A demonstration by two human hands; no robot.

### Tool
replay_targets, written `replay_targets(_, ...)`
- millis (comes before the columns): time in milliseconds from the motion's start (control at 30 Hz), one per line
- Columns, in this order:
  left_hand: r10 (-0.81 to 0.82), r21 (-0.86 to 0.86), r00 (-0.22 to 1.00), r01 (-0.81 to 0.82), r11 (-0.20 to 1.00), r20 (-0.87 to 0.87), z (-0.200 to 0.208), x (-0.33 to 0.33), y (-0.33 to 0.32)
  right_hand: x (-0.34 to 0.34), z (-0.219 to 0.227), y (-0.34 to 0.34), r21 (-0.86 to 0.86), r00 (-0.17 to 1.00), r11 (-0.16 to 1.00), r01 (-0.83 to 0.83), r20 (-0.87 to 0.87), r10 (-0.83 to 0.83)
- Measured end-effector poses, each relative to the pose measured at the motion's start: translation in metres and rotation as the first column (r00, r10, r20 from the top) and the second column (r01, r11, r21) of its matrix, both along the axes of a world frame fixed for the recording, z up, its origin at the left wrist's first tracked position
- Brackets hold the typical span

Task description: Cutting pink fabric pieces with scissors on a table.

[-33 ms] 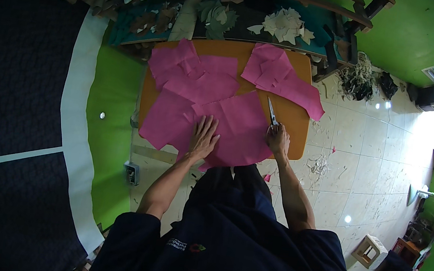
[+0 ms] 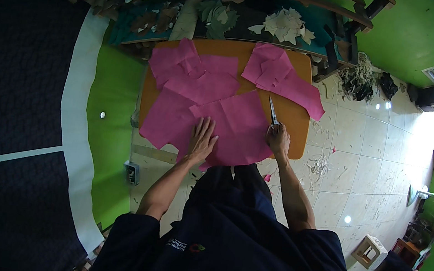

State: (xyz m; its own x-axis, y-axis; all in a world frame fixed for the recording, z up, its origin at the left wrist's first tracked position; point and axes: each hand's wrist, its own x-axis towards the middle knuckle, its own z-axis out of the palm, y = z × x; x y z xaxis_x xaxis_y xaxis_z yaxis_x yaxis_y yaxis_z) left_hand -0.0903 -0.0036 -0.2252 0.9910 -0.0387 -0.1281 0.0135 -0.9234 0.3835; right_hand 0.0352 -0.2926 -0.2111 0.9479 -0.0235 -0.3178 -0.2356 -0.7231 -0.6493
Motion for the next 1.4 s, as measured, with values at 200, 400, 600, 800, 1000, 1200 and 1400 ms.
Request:
replay_targets(200,0.122,0.144,0.982,-0.143,0.979,0.141,0.011,-0.07,-0.028,-0.001,0.005,0.006,0.0,1.0,1.0,0.009,-0.027,-0.009)
replay_targets(400,-0.057,-0.193,0.835,-0.06,0.979,-0.547,0.042,-0.108,-0.045,0.005,-0.001,-0.001,-0.017,0.999,0.999,-0.042,0.033,0.043)
replay_targets(600,-0.065,-0.555,0.634,-0.618,0.557,-0.77,0.008,-0.089,-0.059,0.005,0.017,-0.002,0.112,0.989,0.984,-0.136,0.078,0.128)
replay_targets(800,-0.61,-0.591,0.383,-0.786,0.18,-0.694,0.012,-0.067,-0.08,-0.006,0.056,-0.005,0.597,0.989,0.802,0.001,-0.121,0.089)
replay_targets(1000,-0.32,-0.335,0.694,-0.633,-0.698,-0.645,0.046,-0.054,-0.111,-0.029,0.105,-0.013,0.72,0.956,0.647,0.251,-0.29,-0.048)
replay_targets(1200,0.011,-0.552,0.676,-0.591,-0.588,-0.736,0.042,-0.036,-0.069,-0.062,0.085,-0.036,0.682,0.975,0.706,0.189,-0.214,-0.054)
replay_targets(1400,0.338,-0.589,0.504,-0.508,-0.628,-0.795,0.02,-0.05,-0.016,-0.096,0.028,-0.031,0.575,0.987,0.806,0.142,-0.145,-0.071)
